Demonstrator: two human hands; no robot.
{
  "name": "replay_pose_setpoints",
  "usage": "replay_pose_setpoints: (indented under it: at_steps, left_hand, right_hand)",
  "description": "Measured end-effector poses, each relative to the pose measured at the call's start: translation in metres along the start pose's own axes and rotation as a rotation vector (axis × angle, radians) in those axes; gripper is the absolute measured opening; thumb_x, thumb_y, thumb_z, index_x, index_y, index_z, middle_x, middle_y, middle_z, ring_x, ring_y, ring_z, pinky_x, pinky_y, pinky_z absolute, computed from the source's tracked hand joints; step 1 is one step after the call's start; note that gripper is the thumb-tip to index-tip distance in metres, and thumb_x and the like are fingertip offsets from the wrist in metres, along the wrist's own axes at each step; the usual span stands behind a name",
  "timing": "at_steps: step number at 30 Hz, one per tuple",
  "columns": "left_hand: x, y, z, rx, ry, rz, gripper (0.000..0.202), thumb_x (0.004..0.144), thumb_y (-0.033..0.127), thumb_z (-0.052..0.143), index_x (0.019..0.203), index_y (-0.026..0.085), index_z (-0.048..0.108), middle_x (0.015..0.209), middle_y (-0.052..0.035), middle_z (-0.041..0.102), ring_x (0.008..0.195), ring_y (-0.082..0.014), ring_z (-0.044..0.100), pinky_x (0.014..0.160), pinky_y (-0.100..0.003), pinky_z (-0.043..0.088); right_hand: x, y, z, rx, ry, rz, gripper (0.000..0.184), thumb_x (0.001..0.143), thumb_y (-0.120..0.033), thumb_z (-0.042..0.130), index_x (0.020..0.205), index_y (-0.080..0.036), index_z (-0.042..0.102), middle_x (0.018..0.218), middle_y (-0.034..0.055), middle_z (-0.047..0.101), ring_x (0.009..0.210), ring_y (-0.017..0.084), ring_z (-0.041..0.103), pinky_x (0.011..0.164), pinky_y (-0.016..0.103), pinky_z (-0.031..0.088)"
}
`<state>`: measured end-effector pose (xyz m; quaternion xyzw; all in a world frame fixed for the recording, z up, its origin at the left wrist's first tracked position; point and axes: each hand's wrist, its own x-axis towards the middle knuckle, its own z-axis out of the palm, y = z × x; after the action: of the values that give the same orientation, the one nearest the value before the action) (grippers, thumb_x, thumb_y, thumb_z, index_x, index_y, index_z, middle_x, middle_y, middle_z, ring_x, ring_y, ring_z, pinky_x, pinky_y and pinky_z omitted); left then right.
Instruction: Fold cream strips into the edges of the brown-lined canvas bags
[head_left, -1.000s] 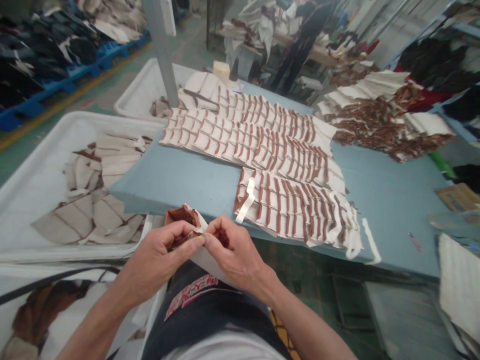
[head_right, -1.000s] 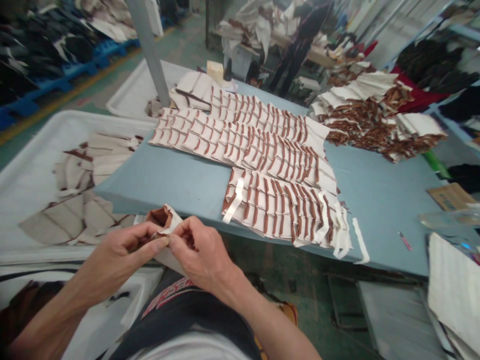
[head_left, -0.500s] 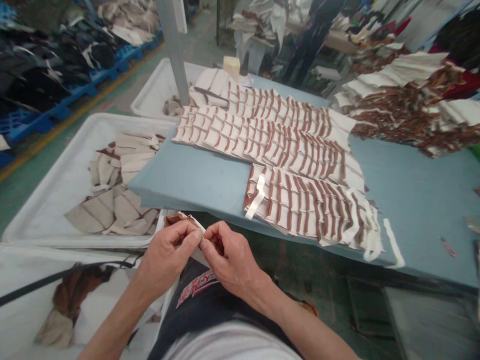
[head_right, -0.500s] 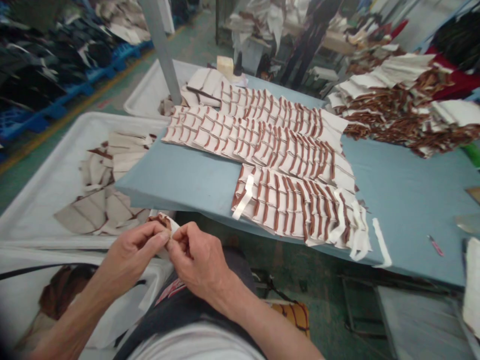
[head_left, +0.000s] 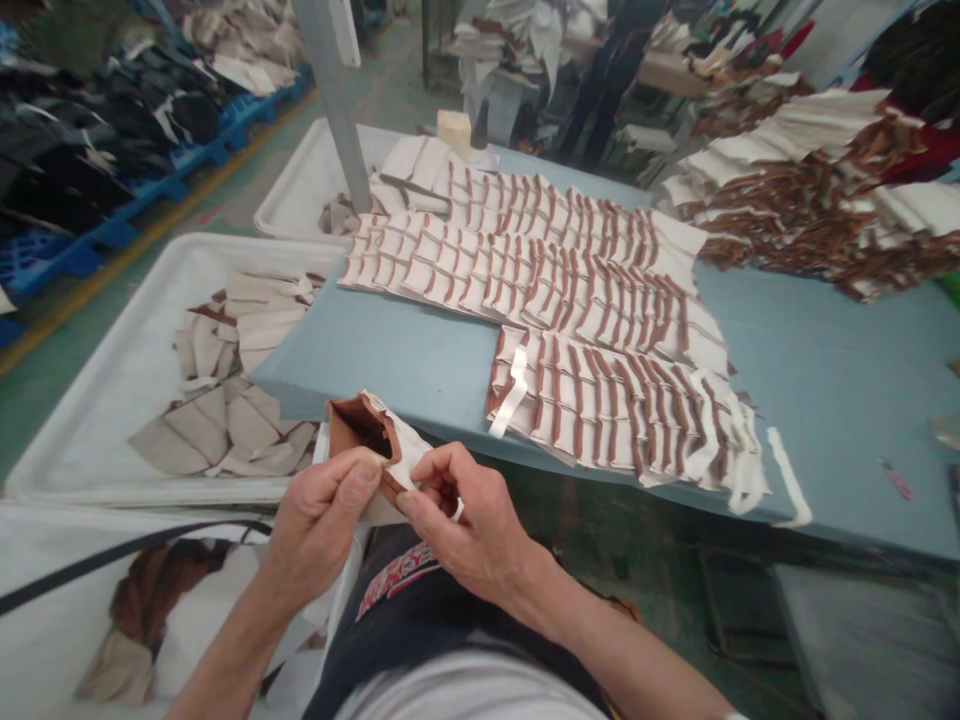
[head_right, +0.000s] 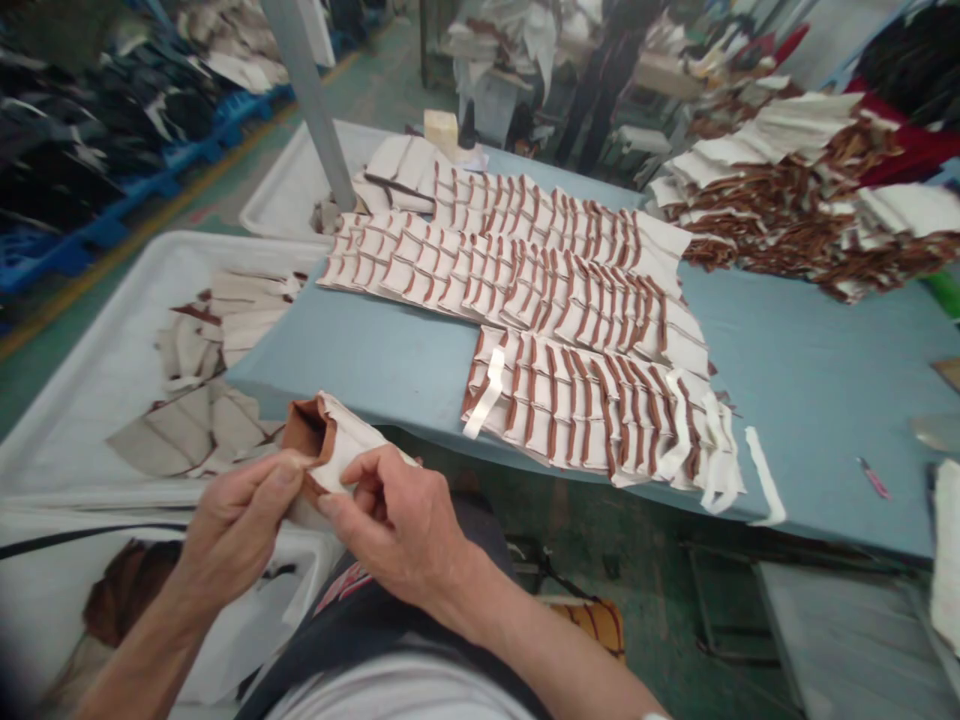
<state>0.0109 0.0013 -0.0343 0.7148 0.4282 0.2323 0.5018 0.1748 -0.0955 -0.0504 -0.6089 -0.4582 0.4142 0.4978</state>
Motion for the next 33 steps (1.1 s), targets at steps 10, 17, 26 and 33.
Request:
replay_pose_setpoints:
  at_steps: [10,17,26,33]
  left_hand:
    - [0.0,0.004,-0.007,-0.069,-0.079,0.12,0.042,0.104,0.051,0.063,0.082,0.019,0.079,0.076,-0.0024,0.074,0.064,-0.0162,0.061,0.059,-0.023,0.05]
    - [0.019,0.038,-0.023,-0.016,-0.193,0.213,0.03,0.096,0.035,0.066,0.071,0.022,0.075,0.064,0.0036,0.069,0.053,-0.0126,0.055,0.05,-0.02,0.043]
    - [0.019,0.023,0.001,0.085,0.024,0.174,0.031,0.1,0.044,0.062,0.086,0.022,0.079,0.086,-0.0012,0.083,0.081,-0.0199,0.074,0.075,-0.025,0.057]
    - [0.015,0.005,0.019,0.124,0.073,0.112,0.035,0.099,0.049,0.055,0.085,0.023,0.074,0.081,-0.0013,0.079,0.076,-0.0198,0.072,0.072,-0.026,0.056]
  right_hand:
    - [0.007,-0.017,-0.012,0.026,-0.003,0.004,0.027,0.093,-0.045,0.076,0.101,-0.022,0.062,0.07,-0.0076,0.06,0.057,0.01,0.051,0.056,0.023,0.042]
    - [0.023,-0.028,-0.033,-0.246,0.006,-0.244,0.033,0.092,-0.045,0.078,0.114,-0.022,0.069,0.095,0.0012,0.073,0.085,0.017,0.067,0.077,0.03,0.054]
    - [0.022,-0.017,-0.025,-0.39,0.038,-0.042,0.026,0.107,-0.043,0.065,0.095,-0.021,0.068,0.083,-0.0004,0.071,0.077,0.016,0.064,0.073,0.029,0.043]
    - [0.026,0.004,-0.018,-0.578,-0.12,-0.163,0.039,0.112,-0.032,0.057,0.075,-0.022,0.054,0.069,-0.0039,0.058,0.065,0.013,0.049,0.067,0.03,0.03]
